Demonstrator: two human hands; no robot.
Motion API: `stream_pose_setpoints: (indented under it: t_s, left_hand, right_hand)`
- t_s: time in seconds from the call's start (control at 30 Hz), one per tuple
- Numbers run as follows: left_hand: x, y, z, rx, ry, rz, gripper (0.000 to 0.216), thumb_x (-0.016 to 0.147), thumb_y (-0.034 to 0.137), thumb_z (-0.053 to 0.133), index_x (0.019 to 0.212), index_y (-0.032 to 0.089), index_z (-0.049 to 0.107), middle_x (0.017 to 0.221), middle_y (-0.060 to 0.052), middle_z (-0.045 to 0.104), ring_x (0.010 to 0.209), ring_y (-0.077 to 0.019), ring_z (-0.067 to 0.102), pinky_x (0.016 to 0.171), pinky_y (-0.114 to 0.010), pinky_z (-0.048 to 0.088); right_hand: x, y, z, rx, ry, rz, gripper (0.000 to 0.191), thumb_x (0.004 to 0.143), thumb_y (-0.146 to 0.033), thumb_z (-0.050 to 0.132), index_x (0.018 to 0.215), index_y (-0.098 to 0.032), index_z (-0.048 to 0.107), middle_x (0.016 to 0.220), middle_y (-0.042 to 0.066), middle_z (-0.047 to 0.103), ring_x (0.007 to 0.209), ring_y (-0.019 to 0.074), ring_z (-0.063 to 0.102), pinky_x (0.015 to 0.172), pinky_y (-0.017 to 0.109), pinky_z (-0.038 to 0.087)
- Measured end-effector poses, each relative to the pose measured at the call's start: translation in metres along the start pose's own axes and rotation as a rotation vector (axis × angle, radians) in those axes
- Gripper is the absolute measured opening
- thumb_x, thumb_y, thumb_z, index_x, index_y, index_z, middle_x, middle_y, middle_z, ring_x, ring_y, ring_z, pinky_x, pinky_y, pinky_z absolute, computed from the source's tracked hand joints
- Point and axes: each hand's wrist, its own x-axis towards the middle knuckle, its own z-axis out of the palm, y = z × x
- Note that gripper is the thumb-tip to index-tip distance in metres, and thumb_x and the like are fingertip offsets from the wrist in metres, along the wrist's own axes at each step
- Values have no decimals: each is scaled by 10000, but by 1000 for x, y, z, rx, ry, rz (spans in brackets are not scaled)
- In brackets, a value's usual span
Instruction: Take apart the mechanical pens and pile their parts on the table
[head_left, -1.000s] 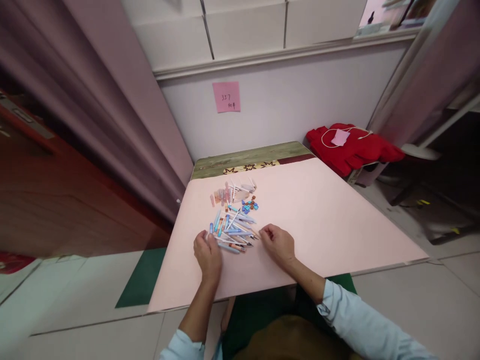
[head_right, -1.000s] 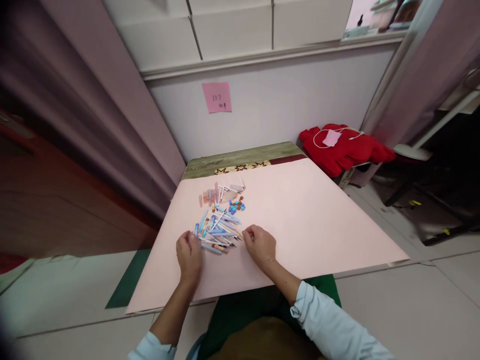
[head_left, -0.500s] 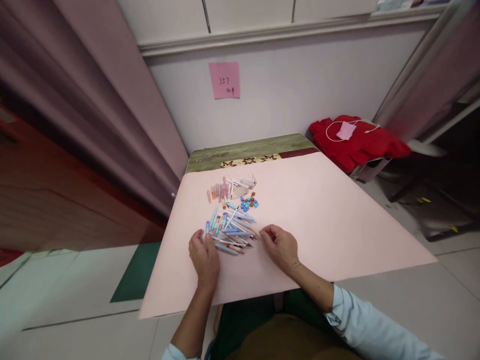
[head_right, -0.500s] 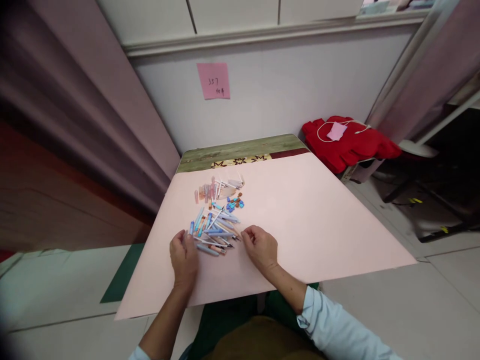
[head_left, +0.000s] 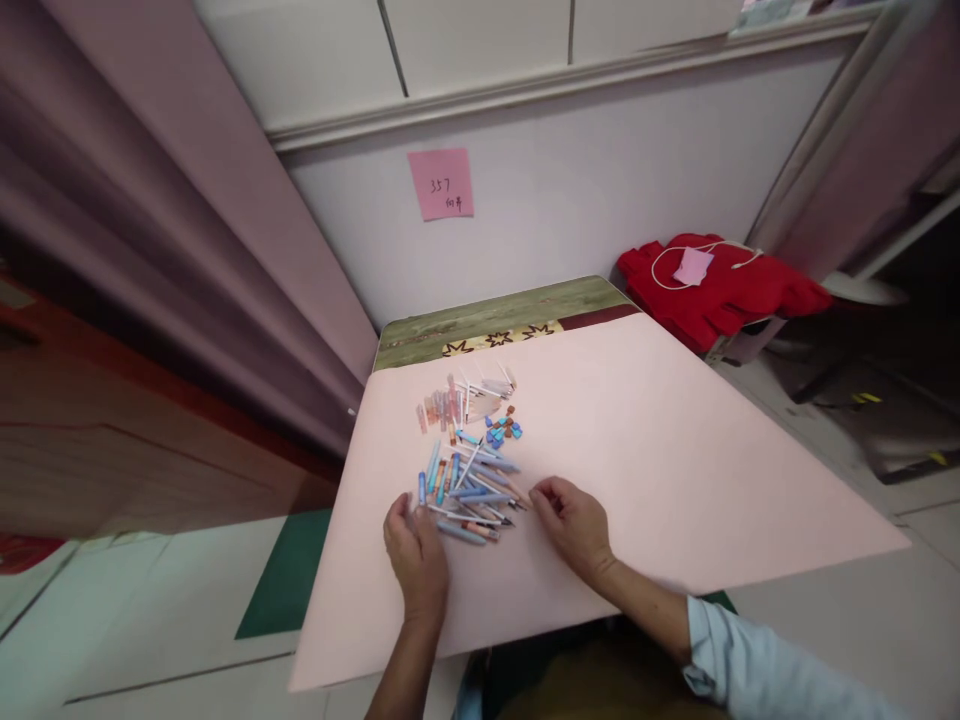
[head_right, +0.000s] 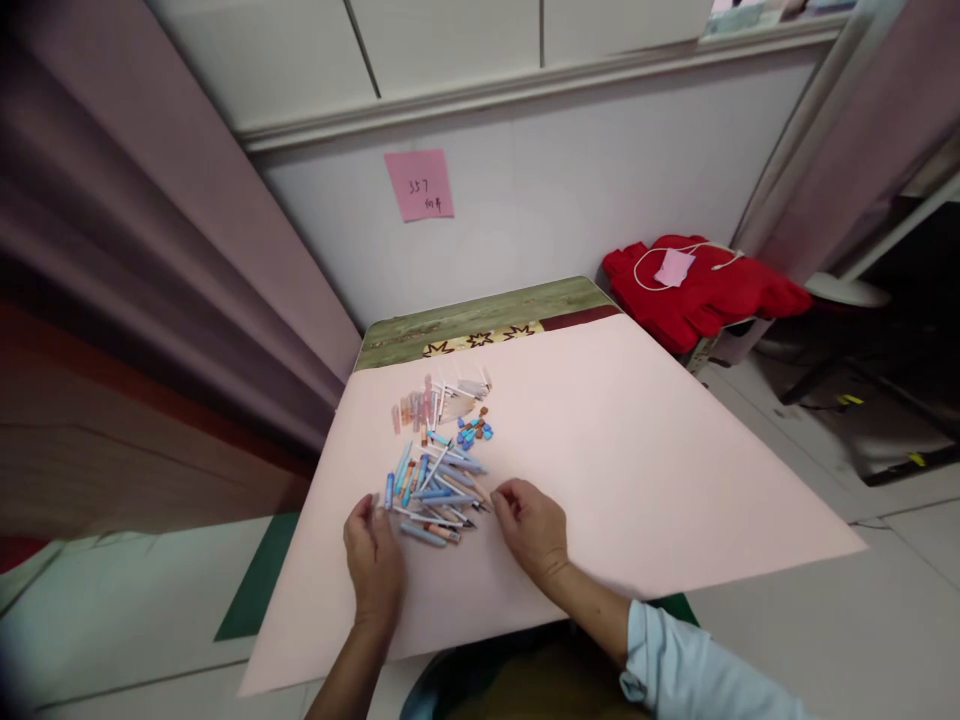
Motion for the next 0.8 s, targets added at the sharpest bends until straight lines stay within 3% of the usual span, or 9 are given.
stream_pose_setpoints:
  t_s: [0.47,0.67,0.8]
  left_hand:
    - [-2,2,-1,-58,20,10,437,930,385,424,1247,93,495,1252,-207,542,1216,-300,491,1047,-509,376]
    - [-3,10,-3,-53,28,-77,462,941,411,413,1284,114,496,1296,-183,534,1229,-279,492,1072,-469,362]
    - [0,14,-2,-36,54,-134,455,948,422,406,1286,136,516,1300,-156,552,1232,-266,498,1082,-445,358]
  right_hand:
    - [-8,-5,-1,-81,61,-10,223,859,-376,532,772,-254,697,687,-15,676,626,145,584,572,245,343]
    - [-10,-4,-3,161,-57,-223,189,869,-315,536,815,-216,687,691,3,667,593,124,566,601,228,393]
    - [-8,-5,-4,267,-148,-214,170,871,-298,552,802,-208,679,654,-5,640,563,112,544,567,212,388]
